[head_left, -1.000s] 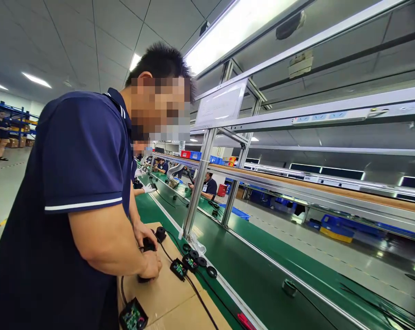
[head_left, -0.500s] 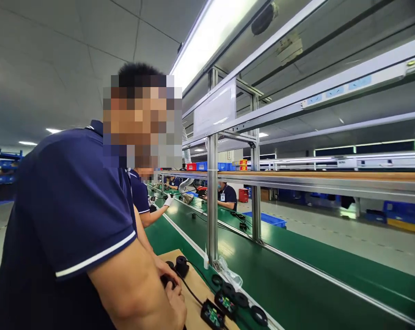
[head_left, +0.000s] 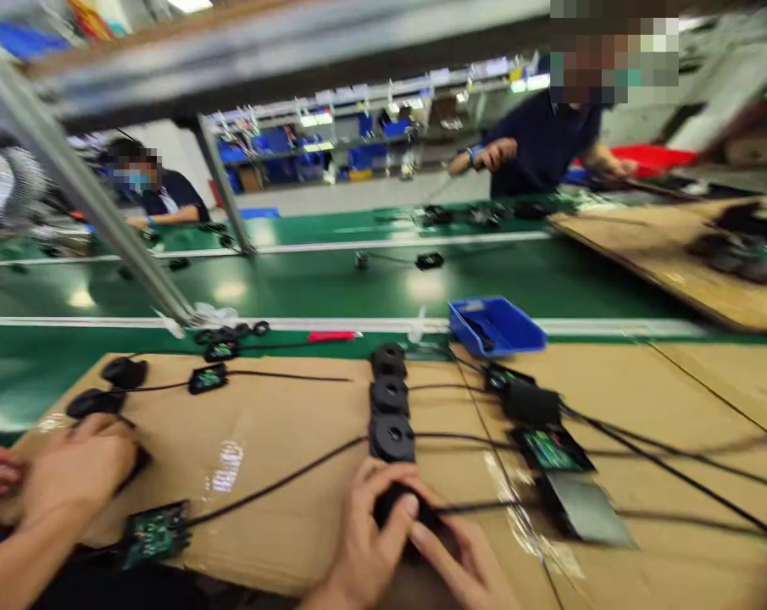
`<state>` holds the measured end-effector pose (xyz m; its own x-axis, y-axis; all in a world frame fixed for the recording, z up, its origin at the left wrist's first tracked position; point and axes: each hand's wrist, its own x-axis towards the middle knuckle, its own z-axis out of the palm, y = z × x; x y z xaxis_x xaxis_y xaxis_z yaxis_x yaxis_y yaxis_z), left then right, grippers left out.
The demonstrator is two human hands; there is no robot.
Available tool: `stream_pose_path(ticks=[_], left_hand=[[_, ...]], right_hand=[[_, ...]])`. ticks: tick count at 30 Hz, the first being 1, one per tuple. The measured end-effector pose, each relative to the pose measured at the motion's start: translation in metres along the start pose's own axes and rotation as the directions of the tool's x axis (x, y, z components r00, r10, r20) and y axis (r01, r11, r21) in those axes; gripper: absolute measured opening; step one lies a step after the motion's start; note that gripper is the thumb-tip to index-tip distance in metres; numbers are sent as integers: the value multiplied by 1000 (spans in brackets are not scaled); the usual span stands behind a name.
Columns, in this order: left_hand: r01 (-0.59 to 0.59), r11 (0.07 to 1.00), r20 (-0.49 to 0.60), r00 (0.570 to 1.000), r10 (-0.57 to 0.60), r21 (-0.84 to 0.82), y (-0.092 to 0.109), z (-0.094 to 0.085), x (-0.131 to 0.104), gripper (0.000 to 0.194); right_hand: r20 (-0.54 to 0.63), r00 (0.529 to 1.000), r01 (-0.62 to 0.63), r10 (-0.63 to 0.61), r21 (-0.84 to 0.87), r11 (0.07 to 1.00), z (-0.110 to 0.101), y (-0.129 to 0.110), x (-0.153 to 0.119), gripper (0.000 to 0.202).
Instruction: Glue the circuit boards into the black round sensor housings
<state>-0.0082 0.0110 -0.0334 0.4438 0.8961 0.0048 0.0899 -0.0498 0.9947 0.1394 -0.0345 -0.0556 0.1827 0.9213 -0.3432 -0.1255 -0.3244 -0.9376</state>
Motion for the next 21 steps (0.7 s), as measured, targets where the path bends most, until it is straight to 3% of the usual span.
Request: stream_pose_path(ticks=[1,3,5,10,18,21], left_hand=[[-24,999,-96,995,27,30,0,0,2,37],[-44,997,-155,986,53,62,3,-1,5,33],[-45,996,-162,985,58,82,8,-2,7,32],[-54,983,-176,981,85,173,20,3,5,38],[-79,974,-201,972,122,211,23,7,10,35],[-63,974,-130,987,93,217,28,3,3,38]], right_hand=[[19,999,29,-29,1,1000,3,-2,-4,56],[85,991,103,-104,16,995,10,-11,-6,58],[147,979,139,-144,44,989,15,-22,-5,56],[260,961,67,-91,97,993,9,-37,-4,57],[195,970,125,-148,122,985,13,-39,-4,49],[211,967,107,-146,184,977,12,-40,-4,46]])
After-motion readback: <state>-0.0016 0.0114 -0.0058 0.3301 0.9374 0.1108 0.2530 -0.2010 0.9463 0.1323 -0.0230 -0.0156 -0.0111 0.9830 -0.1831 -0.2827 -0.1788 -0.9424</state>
